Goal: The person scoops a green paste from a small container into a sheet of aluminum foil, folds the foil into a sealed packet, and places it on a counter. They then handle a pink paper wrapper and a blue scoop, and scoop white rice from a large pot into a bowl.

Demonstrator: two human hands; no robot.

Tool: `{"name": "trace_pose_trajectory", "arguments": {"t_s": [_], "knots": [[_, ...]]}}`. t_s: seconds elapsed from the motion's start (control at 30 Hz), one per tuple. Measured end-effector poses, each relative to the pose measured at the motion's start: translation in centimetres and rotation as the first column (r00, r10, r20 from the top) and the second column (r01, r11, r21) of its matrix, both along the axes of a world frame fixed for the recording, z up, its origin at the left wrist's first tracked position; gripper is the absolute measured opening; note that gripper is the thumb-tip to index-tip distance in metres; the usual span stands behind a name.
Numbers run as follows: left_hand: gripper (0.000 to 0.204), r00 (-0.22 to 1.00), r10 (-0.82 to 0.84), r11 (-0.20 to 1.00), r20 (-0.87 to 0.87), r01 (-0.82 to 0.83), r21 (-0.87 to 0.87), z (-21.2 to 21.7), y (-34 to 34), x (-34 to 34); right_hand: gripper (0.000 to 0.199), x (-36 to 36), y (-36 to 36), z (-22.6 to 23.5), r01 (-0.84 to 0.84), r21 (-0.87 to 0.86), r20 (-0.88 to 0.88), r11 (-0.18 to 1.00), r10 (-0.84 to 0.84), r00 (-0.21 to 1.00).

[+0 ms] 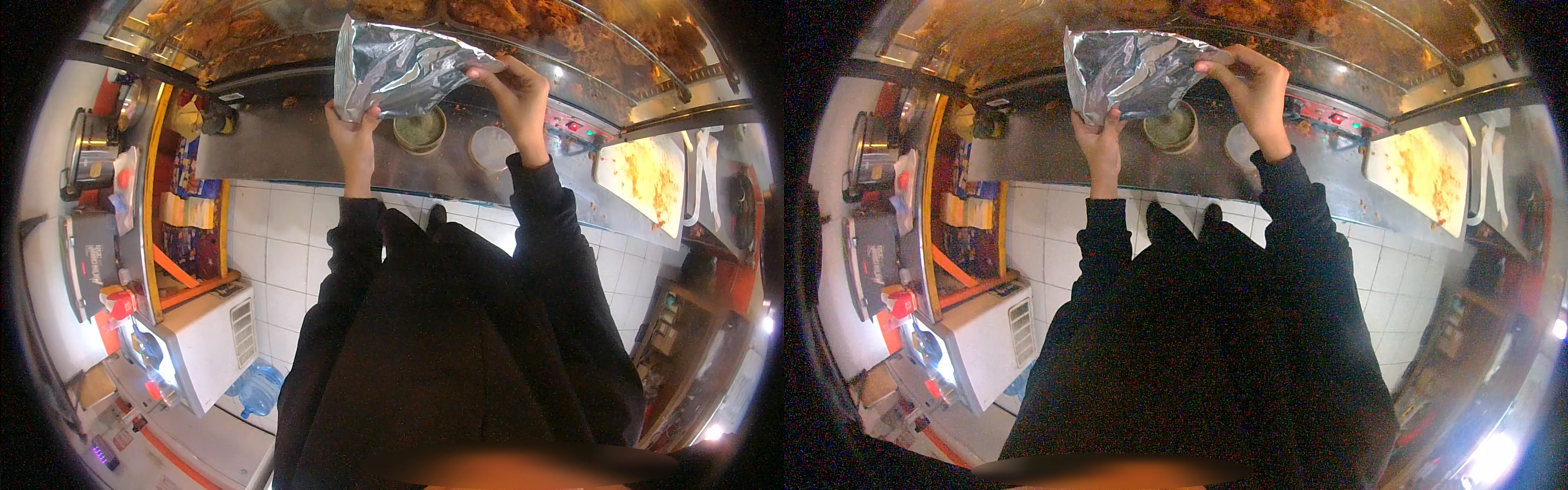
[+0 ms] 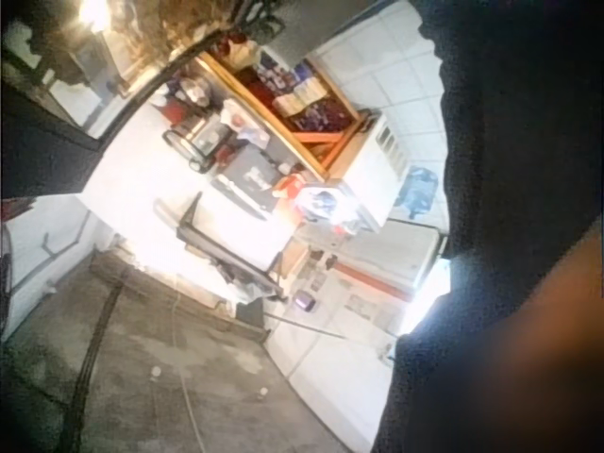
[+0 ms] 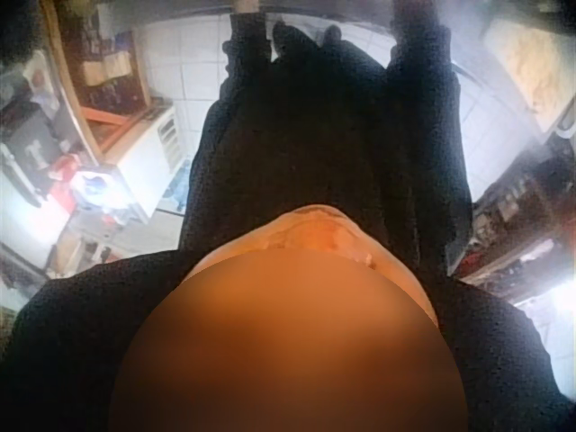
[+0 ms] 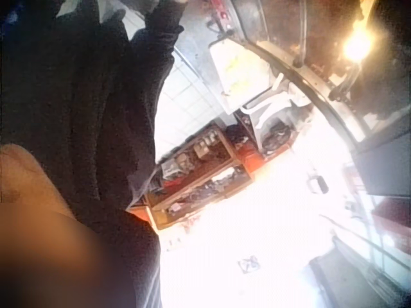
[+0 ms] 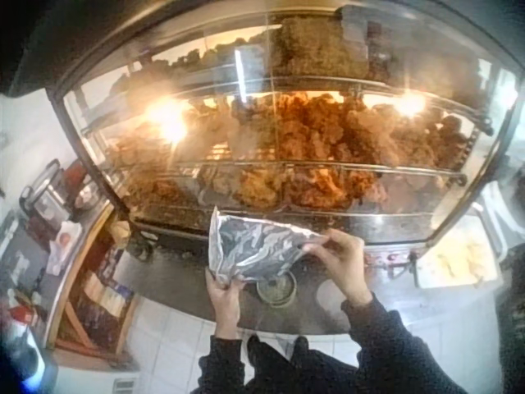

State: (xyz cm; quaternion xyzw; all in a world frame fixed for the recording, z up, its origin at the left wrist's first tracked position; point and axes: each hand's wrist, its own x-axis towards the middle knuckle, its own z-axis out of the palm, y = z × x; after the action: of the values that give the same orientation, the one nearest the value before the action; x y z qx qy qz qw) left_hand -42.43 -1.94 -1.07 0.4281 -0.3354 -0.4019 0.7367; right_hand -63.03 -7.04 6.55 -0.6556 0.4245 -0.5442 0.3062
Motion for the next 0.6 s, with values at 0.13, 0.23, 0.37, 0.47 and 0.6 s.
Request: {"name": "trace_pose_trajectory", "arguments": {"t_s": [0.13,0.23,0.37,0.47,0.6], "knots": [[0.055,1.000,0.014,1.000,-0.014,-0.014,-0.016,-0.6,-0.1,0.3,0.019,0.6,0.3,0.5,-0.051,0.015,0.086,0.999,0.050,0.995],[0.058,0.998,0.034,0.999,-0.061,-0.035,-0.022,-1.0,-0.1,0.2,0.024,1.3,0.0,-0.8,-0.106,-0.022,0.156,0.994,0.108,0.982],[0.060,0.995,0.042,0.999,-0.093,-0.040,0.026,-0.8,0.2,0.0,0.022,2.0,0.3,-2.2,-0.076,0.024,0.067,0.997,0.074,0.995],[0.060,0.996,0.034,0.999,-0.087,-0.032,0.024,-0.6,0.5,0.4,0.019,2.6,0.7,-1.7,-0.067,0.163,0.055,0.984,0.059,0.997],[0.060,0.996,0.032,0.999,-0.087,-0.033,-0.009,-0.4,0.5,0.1,0.013,2.6,0.2,-2.2,-0.117,0.121,0.051,0.986,0.111,0.992]]}}
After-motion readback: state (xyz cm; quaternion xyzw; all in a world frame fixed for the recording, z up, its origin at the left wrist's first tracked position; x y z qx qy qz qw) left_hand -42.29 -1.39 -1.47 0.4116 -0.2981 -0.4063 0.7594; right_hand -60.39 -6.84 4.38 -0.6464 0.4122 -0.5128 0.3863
